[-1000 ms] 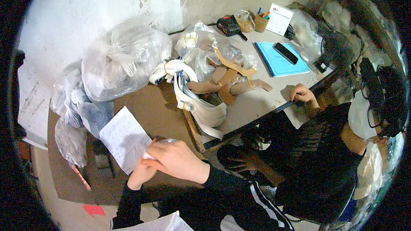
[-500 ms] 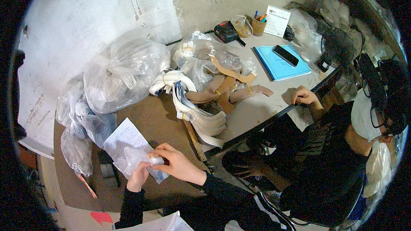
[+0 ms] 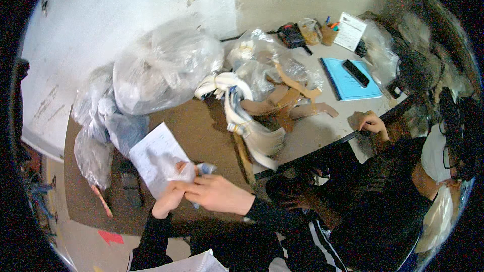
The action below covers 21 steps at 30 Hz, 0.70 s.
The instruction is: The person unpacks blue and white curved fabric pieces from a plastic bag, separates them by color, and stacks them on a table. The person repeatedly picks up, aligns, and places the pieces into neat piles while another person works nearby.
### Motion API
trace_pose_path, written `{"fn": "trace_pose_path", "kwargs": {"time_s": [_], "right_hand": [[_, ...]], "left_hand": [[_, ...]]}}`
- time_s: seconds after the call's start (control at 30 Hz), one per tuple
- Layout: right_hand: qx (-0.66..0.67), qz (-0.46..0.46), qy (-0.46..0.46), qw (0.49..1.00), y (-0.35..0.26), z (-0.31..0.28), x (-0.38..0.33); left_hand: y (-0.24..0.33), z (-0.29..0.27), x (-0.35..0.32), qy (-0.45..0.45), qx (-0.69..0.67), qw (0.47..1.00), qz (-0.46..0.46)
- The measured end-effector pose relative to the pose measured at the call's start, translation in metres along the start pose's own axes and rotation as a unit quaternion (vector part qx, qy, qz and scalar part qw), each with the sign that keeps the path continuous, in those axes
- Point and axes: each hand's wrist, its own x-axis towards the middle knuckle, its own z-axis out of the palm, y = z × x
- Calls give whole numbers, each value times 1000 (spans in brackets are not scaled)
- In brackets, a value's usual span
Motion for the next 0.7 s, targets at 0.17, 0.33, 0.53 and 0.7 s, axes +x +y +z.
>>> {"fn": "trace_pose_path", "kwargs": {"time_s": [0.17, 0.33, 0.53, 0.7], "right_hand": [[98, 150, 7, 984, -15, -4, 11], [155, 294, 191, 924, -12, 10, 10], [135, 350, 200, 905, -17, 15, 12], [65, 293, 242, 923, -10, 15, 21]], "left_hand": [[17, -9, 7, -21, 36, 997, 69], [34, -5, 14, 5, 144, 973, 182], [36, 1, 11, 152, 197, 946, 208], [24, -1, 8, 4, -229, 971, 66]]}}
